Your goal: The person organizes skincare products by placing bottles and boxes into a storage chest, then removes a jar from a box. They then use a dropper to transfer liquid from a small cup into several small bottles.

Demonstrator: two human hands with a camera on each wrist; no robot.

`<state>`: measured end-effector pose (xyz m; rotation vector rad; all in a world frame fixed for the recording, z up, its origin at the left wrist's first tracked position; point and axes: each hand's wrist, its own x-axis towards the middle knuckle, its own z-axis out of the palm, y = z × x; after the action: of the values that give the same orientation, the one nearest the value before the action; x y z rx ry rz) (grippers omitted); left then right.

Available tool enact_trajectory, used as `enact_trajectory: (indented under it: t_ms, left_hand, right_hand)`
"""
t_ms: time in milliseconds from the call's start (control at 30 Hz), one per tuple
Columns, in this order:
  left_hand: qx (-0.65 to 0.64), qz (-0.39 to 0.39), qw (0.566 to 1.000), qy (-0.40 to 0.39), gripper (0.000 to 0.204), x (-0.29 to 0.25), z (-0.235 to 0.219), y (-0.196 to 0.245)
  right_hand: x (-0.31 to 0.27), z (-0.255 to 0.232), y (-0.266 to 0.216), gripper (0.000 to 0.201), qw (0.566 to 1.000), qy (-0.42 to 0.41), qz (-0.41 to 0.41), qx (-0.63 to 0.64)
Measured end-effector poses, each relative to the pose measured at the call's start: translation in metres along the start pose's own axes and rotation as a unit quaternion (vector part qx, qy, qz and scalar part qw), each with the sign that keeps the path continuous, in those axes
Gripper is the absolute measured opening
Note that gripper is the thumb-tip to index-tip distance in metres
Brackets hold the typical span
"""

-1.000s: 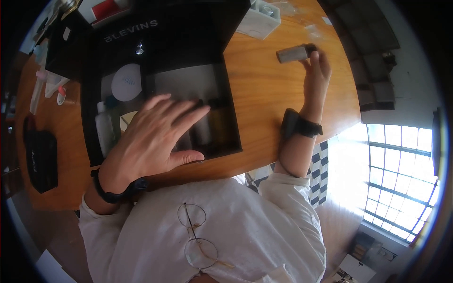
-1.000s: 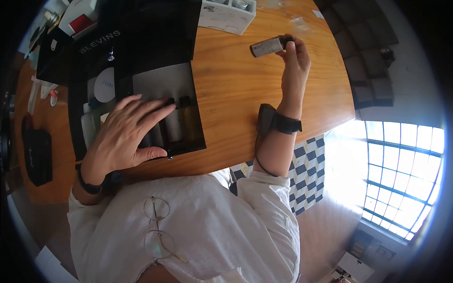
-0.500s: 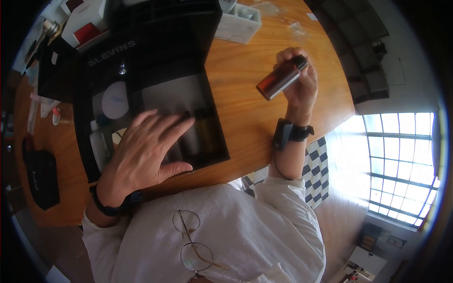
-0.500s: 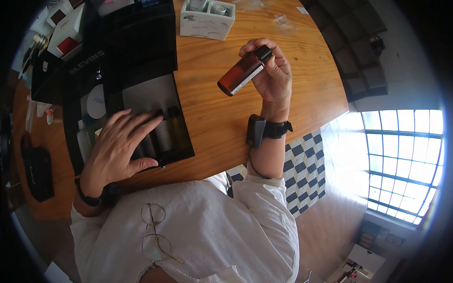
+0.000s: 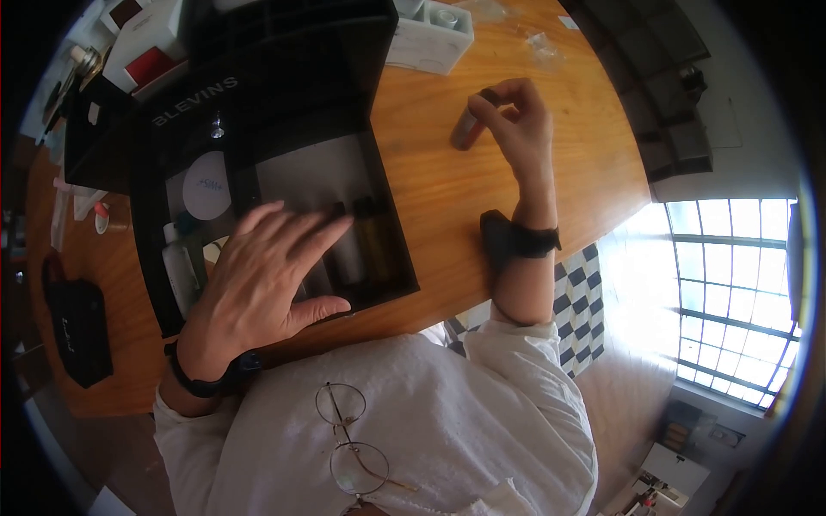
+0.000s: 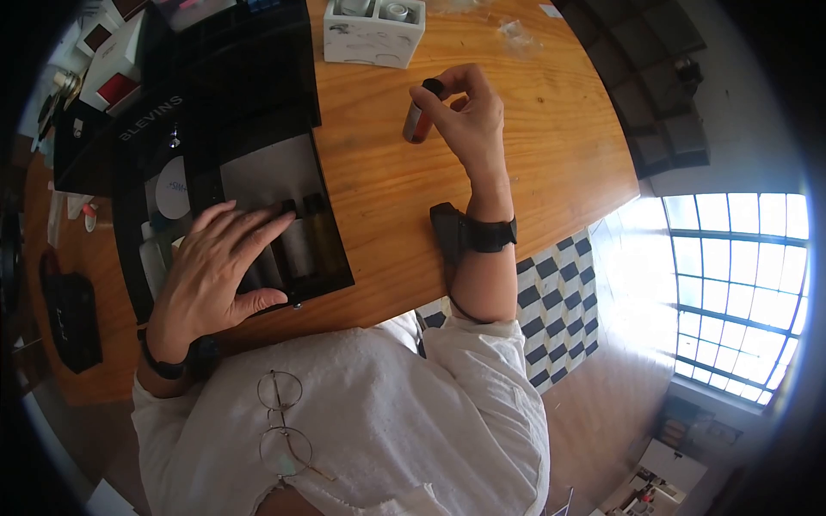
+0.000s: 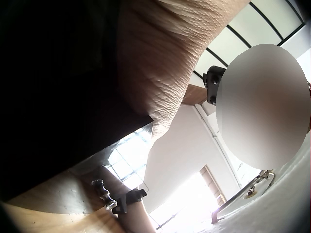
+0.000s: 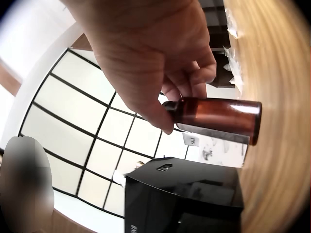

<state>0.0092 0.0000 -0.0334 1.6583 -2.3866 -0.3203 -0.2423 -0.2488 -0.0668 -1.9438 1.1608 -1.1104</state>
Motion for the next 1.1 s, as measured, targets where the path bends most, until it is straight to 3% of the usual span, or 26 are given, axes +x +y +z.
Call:
enact_trajectory:
  t_ms: [100,400,500,600,900,1100]
  left_hand:
    - [-0.001,0.002,1.000,0.001,0.089,0.000,0.000,-0.001]
    - [-0.016,0.002,1.000,0.006,0.088,0.001,-0.001,0.001]
    - [-0.013,0.003,1.000,0.009,0.088,0.001,0.001,0.000]
    - [-0.013,0.004,1.000,0.011,0.088,0.001,0.000,0.000]
    - [-0.010,0.009,1.000,0.015,0.085,0.000,0.002,-0.002]
    - [-0.006,0.014,1.000,0.013,0.076,-0.001,0.001,-0.002]
  right_hand:
    - [0.003,0.002,0.006,0.037,0.996,0.007,-0.011,-0.084]
    - [0.004,0.001,0.009,0.034,0.997,-0.018,0.058,0.053]
    - [0.006,-0.001,0.010,0.036,0.994,-0.020,0.097,0.035]
    - [0.006,0.000,0.014,0.038,0.997,-0.006,0.071,0.011]
    - [0.007,0.000,0.007,0.041,0.996,0.011,0.093,0.003]
    - [0.005,-0.005,0.004,0.035,0.987,-0.002,0.093,0.130]
